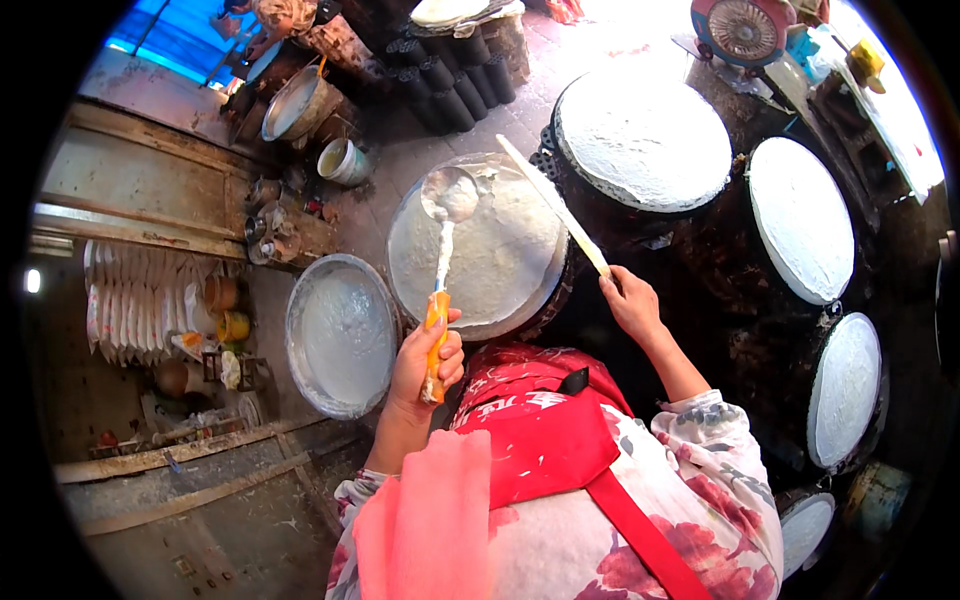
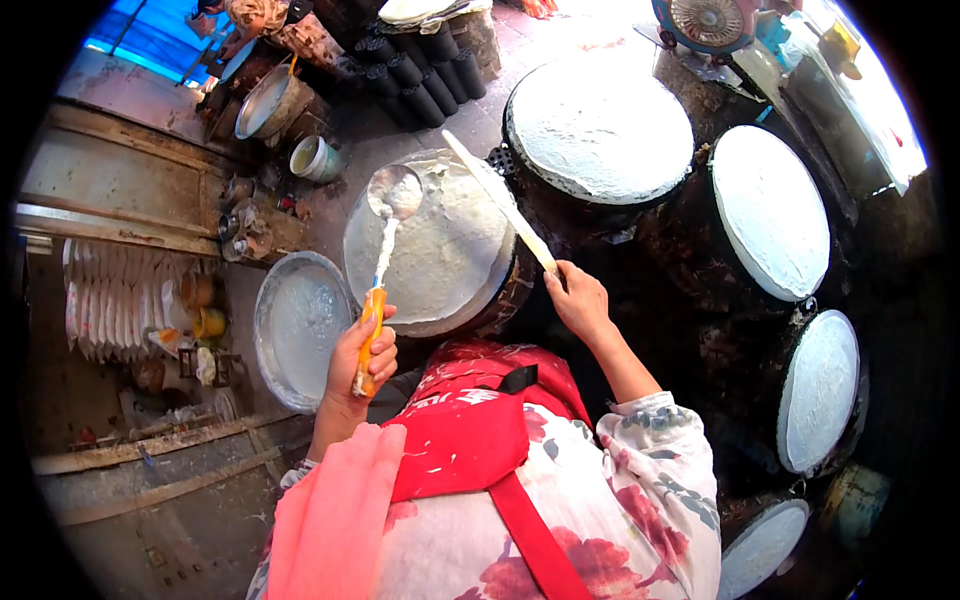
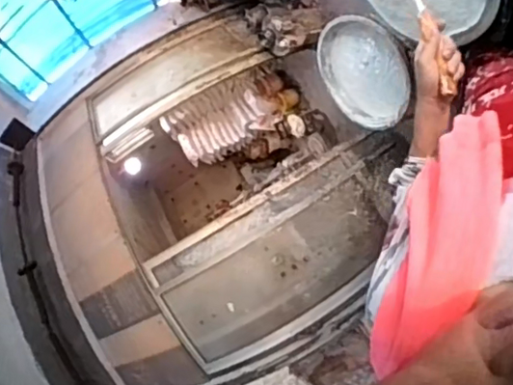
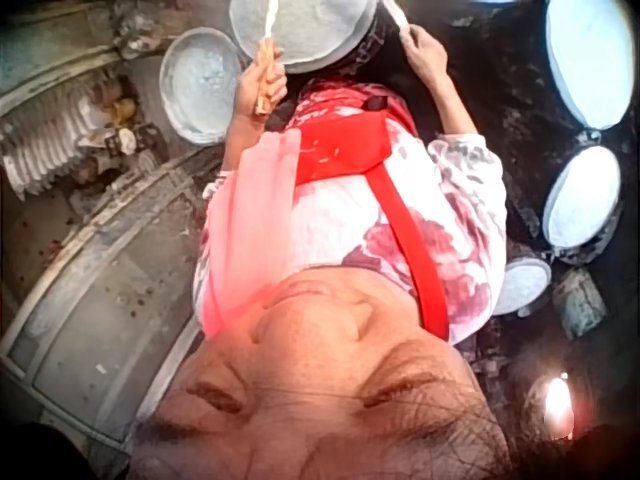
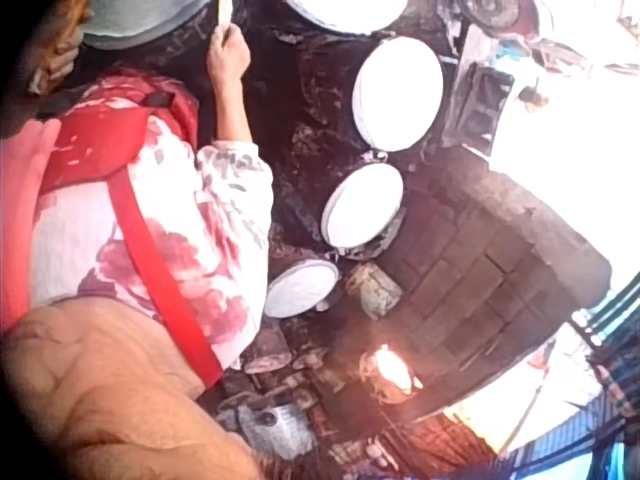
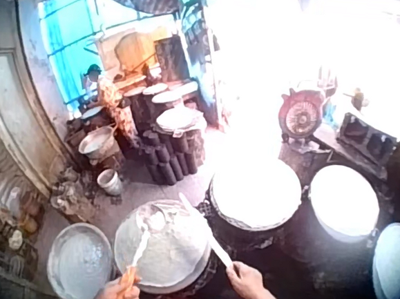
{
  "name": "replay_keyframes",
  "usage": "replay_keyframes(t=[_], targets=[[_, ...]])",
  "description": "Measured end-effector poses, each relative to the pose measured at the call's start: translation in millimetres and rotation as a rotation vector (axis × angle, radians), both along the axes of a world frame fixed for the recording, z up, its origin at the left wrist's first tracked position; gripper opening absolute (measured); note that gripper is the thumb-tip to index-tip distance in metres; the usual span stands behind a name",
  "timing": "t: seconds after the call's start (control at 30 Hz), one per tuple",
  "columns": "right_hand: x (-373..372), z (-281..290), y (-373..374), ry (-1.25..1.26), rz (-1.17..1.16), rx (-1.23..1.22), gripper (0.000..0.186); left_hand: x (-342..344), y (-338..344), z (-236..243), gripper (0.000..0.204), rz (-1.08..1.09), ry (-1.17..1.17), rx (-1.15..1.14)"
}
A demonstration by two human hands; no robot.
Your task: The person scoops white batter from a large metal basin using a ladle and pours it onto several hot, round griddles. They use a wooden stick to spread the batter into thin, circular layers. The person then uses a spatula to lift the cooked cakes and stack them on a nearby surface.
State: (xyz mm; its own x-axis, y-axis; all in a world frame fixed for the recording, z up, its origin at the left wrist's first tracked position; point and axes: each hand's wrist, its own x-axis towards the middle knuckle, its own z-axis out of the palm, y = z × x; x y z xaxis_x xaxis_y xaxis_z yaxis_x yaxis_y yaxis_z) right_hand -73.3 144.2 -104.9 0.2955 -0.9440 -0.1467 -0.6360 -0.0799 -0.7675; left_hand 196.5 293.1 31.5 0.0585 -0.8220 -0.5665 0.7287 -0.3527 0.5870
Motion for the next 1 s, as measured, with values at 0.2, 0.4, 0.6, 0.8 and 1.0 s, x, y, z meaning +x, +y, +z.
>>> replay_keyframes(t=[0.2, 0.4, 0.6, 0.8, 1.0], targets=[[15.5, 10.5, -26.8, 0.073, 0.103, -0.108, 0.032, -10.1, 5.8, -13.0, 0.023, 0.025, 0.033, 0.020], [6.1, 18.1, -38.3, 0.294, 0.271, -0.168, 0.024, -17.5, 4.0, -19.3, 0.023, 0.042, 0.058, 0.007], [-16.1, 13.5, -22.6, 0.309, 0.234, -0.223, 0.020, -24.2, -7.9, -23.7, 0.023, 0.052, 0.040, 0.035], [-37.0, 30.1, -1.7, 0.230, 0.136, -0.150, 0.024, -33.1, -14.6, -25.3, 0.024, 0.050, -0.081, 0.081], [-22.0, 28.0, 8.2, 0.050, 0.056, -0.074, 0.030, -46.0, -22.4, -37.5, 0.024, 0.014, -0.244, 0.112]])
